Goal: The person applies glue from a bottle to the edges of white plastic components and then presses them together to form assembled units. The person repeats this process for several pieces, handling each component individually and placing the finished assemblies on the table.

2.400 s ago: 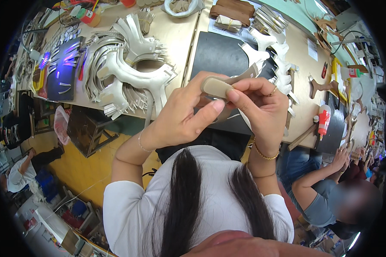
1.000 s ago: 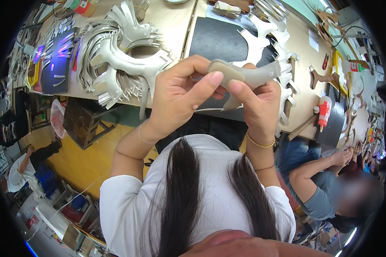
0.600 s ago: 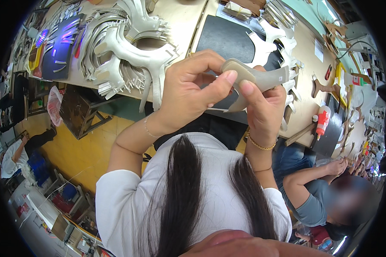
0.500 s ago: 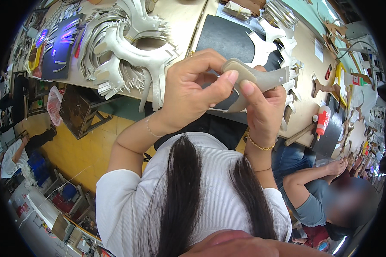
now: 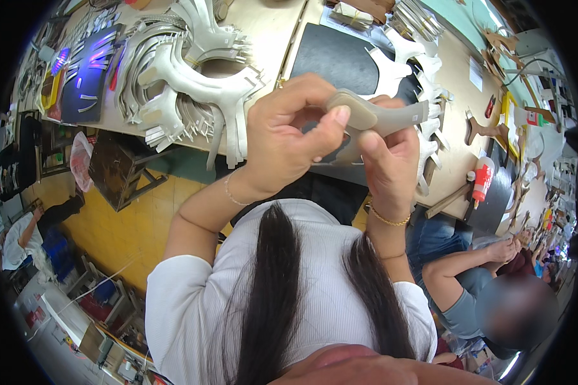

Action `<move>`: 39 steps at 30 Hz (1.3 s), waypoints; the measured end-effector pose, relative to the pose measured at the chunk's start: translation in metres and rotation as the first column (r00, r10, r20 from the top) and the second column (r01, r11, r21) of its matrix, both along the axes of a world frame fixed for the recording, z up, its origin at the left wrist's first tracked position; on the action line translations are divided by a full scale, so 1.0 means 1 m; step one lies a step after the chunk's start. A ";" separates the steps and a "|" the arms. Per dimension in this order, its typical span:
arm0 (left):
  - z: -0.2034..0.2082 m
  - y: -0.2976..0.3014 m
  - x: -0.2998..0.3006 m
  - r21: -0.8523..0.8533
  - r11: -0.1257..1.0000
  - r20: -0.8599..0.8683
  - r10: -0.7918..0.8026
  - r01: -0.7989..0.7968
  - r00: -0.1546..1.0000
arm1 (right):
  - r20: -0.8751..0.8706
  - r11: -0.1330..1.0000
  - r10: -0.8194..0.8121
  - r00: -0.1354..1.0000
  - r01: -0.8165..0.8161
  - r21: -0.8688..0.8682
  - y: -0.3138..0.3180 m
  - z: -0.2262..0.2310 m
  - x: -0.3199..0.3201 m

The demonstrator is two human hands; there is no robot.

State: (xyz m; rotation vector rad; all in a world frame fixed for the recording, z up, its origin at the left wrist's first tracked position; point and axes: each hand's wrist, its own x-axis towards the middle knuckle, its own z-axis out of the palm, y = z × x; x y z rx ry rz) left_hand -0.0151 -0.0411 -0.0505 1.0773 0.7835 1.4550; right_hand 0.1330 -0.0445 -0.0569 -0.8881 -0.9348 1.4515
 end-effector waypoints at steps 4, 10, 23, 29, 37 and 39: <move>0.002 0.003 -0.007 -0.043 0.999 0.067 -0.002 0.005 0.998 | 0.030 0.971 -0.221 0.975 0.217 0.099 0.003 -0.004 0.009; 0.007 0.001 -0.007 -0.013 0.996 -0.027 -0.087 0.087 0.996 | 0.084 0.993 0.096 0.992 -0.101 0.060 0.003 0.008 0.004; 0.011 -0.001 -0.013 -0.062 0.998 0.080 -0.023 0.028 0.997 | 0.002 0.552 -0.696 0.718 0.532 0.642 0.011 0.008 -0.012; 0.016 -0.001 -0.007 0.029 0.994 0.010 -0.106 0.106 0.994 | 0.485 0.507 -0.682 0.547 -0.123 0.853 0.005 0.022 -0.009; 0.018 -0.006 -0.015 -0.084 0.991 -0.001 -0.106 0.106 0.994 | 0.474 0.536 -0.669 0.573 -0.070 0.841 0.012 0.020 -0.019; 0.016 -0.005 -0.012 -0.081 0.993 0.010 -0.089 0.089 0.996 | 0.489 0.546 -0.683 0.543 -0.066 0.835 0.011 0.021 -0.018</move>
